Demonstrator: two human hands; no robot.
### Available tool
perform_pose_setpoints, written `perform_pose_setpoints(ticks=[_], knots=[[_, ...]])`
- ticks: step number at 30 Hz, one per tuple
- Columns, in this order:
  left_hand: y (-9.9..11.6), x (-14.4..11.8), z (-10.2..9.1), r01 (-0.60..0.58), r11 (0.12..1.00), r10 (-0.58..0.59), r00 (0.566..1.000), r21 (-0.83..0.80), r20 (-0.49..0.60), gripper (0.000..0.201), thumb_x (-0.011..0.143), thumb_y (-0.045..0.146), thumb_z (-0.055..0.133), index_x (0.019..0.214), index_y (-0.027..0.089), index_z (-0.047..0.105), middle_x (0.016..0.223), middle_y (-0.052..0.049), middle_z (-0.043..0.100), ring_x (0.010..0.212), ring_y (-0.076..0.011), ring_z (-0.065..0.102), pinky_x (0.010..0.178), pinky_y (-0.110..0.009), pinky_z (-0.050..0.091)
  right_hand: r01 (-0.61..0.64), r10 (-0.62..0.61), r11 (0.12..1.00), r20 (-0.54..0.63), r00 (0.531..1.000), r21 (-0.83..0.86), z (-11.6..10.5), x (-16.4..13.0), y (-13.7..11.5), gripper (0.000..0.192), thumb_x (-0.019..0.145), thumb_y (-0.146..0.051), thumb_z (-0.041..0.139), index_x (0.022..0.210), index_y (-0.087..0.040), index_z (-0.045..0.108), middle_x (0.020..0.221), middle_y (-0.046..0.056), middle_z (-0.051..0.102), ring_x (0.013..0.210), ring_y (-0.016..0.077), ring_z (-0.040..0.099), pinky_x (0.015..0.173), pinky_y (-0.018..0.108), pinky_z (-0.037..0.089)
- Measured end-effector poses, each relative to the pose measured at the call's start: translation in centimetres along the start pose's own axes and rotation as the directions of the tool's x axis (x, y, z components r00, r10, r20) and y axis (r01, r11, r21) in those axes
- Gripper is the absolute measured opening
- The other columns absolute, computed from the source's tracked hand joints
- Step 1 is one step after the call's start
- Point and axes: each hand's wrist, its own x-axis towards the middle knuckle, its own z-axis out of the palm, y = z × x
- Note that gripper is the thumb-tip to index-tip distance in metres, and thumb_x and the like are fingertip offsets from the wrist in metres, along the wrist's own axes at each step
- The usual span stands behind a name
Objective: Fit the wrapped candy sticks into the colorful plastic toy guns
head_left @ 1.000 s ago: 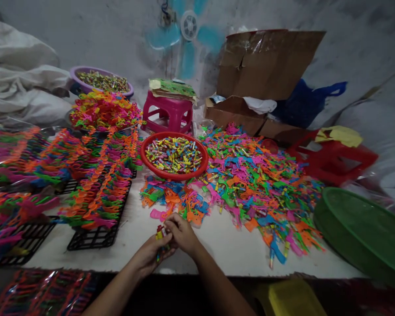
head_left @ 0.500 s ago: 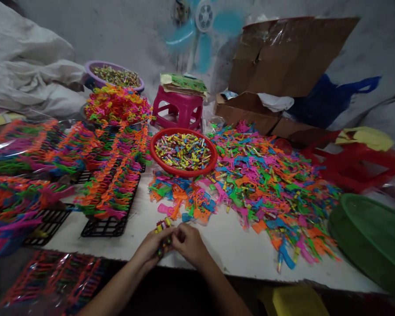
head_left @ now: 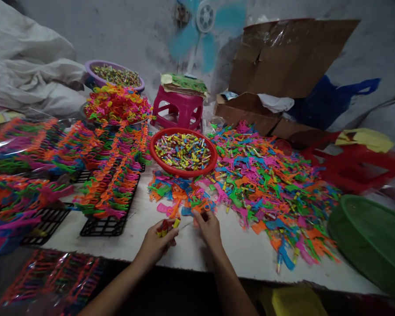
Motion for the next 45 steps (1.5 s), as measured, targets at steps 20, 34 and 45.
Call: perform_pose_setpoints(ticks=[20,34,45], knots=[[2.4,-1.4,0.4,-0.075,0.994,0.070,0.995,0.080,0.067,0.034,0.058,0.033,0.072,0.083,0.012,0.063,0.052,0.005,0.051,0.042,-0.0065,0.044,0.042,-0.018,0.036,0.080,-0.098,0.980,0.097,0.990,0.181,1.7,-4.4,-3.2,0.030,0.082,-0.038,0.041,0.058,-0.020,0.034,0.053,-0.006,0.032,0.050,0.0088,0.031,0.048,0.022,0.028],[0.5,1.3,-0.5,0.113,0.968,-0.136,0.987,-0.225,-0.087,0.030,0.061,0.025,0.069,0.084,0.016,0.052,0.075,-0.002,0.063,0.046,-0.0083,0.058,0.030,-0.013,0.029,0.013,0.034,0.973,-0.198,0.980,0.231,-11.4,9.9,-0.9,0.041,0.080,-0.048,0.032,0.079,-0.016,0.057,0.074,0.008,0.059,0.060,0.0165,0.057,0.052,0.030,0.043],[0.5,0.9,-0.7,0.086,0.992,-0.088,0.996,-0.096,-0.020,0.037,0.057,0.033,0.072,0.084,0.017,0.052,0.067,0.003,0.057,0.055,-0.0146,0.063,0.028,-0.013,0.030,0.468,-0.419,0.822,0.211,0.883,-0.325,-1.4,9.5,1.1,0.014,0.071,-0.019,0.061,0.082,-0.022,0.069,0.104,0.009,0.061,0.100,0.0227,0.051,0.088,0.039,0.036]])
